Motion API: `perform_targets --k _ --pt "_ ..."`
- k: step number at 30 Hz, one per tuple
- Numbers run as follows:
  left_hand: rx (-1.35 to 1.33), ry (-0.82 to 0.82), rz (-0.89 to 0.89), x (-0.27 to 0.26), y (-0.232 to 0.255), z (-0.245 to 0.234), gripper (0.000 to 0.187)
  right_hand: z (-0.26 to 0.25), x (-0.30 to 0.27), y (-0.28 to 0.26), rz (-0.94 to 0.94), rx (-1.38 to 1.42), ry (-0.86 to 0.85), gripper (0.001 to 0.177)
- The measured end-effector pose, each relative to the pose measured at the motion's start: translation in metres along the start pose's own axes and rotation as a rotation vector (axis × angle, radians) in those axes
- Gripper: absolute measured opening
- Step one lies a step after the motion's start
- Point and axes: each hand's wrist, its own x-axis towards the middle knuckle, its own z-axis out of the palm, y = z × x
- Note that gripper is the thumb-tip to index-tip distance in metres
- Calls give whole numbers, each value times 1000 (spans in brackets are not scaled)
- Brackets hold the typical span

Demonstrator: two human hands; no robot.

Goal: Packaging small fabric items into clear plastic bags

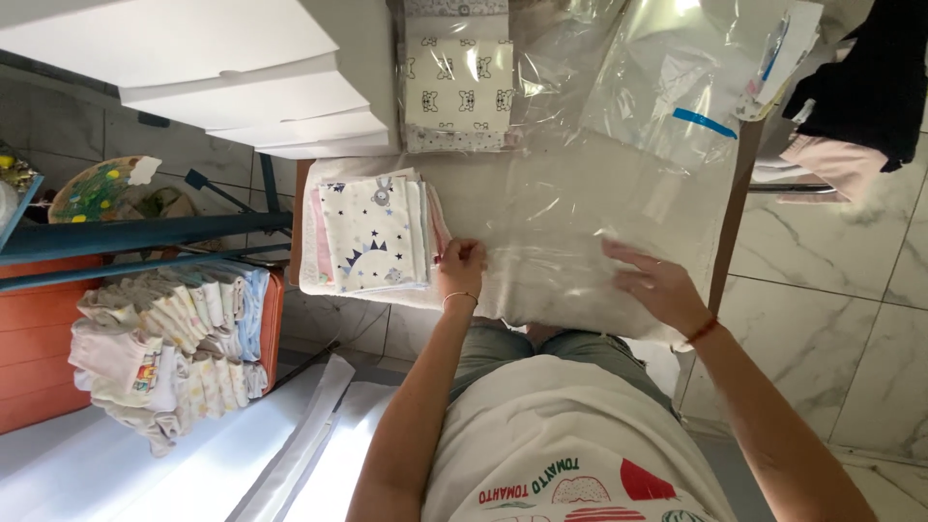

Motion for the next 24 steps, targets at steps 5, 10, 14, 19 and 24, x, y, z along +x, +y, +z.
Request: perform_targets --k 5,10,14,19,24 --pt "-178 8 -51 -19 21 -6 12 -4 -20 -11 323 720 -94 55" --pt "-176 -10 -49 -19 7 -5 12 11 -27 12 330 840 -107 95" --pt "-121 -24 -32 -20 2 -6 13 13 -26 13 167 606 -56 109" --pt "142 -19 16 -28 9 -22 15 9 -24 6 165 284 -159 108" --pt "744 -294 -11 -80 92 -75 26 2 -25 25 412 142 15 66"
